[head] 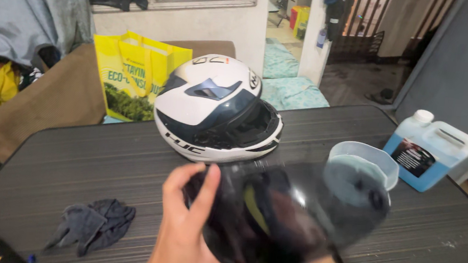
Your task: The person cleans a motorcycle helmet visor using a grey microfiber cloth and a yellow cloth. They wipe the visor thoroughly on both sides, handling the visor with both hands while it rests on a table next to a white helmet and a container of cleaning solution.
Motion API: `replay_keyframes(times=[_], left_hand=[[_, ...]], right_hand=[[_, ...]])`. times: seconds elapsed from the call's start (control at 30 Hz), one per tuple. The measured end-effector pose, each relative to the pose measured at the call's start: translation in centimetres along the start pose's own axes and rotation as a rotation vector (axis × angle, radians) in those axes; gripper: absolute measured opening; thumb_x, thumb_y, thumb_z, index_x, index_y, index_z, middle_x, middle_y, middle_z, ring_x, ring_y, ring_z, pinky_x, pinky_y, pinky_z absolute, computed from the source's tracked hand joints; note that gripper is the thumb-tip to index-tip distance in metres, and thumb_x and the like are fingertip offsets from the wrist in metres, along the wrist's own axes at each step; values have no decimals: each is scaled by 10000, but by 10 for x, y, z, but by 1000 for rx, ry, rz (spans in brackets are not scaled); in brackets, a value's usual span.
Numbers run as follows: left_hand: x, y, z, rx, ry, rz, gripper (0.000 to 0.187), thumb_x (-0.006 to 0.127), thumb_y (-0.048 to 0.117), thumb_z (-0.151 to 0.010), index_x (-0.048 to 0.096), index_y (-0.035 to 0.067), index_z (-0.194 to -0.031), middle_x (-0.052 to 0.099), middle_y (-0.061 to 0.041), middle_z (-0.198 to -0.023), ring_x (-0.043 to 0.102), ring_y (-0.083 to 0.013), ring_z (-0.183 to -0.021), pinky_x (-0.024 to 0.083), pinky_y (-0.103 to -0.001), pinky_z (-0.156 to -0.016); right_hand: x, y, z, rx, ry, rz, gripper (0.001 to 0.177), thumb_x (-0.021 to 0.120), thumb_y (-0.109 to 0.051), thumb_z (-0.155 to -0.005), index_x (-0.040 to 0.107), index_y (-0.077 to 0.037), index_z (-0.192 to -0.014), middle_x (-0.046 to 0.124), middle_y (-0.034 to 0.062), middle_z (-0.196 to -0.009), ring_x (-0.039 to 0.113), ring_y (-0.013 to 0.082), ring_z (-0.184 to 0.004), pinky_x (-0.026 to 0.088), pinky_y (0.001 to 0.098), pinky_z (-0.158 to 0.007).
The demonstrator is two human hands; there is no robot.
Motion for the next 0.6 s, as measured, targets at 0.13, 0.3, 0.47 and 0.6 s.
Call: replay_keyframes(times=[0.13,0.3,0.47,0.6], left_hand=[[-26,-1,-13,-41,-8,-64,1368,959,369,-371,338,-6,-1531,342,-310,-1466,380,-488,-1375,355,-546,-1136],[-39,6,-21,-17,57,-141,1405,930,318,-372,244,-9,-1554,343,-292,-1475,387,-473,-1368,362,-552,-1140],[-43,15,-24,-66,139,-253,1418,991,454,-440,245,-7,-1554,344,-285,-1470,387,-474,-1354,355,-538,-1123],[-39,0,-26,-249,185,3,1359,944,367,-472,227,-38,-1553,387,-255,-1437,454,-403,-1339,399,-474,-1120]], right_hand=[[22,-14,8,-135,-155,121,432,520,-191,-998,608,67,-1333,704,217,-1262,682,289,-1134,524,420,-973],[5,-43,39,-465,-99,955,391,534,-201,-1010,646,58,-1281,712,194,-1219,707,255,-1098,537,386,-960],[-20,-47,16,-35,-326,-359,302,458,-150,-1214,530,89,-1384,659,218,-1182,662,296,-1050,517,399,-916],[-31,-48,2,-231,354,291,436,443,-162,-1002,567,-27,-1397,695,74,-1181,660,215,-963,508,352,-899]])
Point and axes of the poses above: each hand's wrist, its own z-axis away from the middle knuckle, its own x-axis out of the palm, y = z × x, the point moved 3 cm from there along -z, towards the middle knuckle
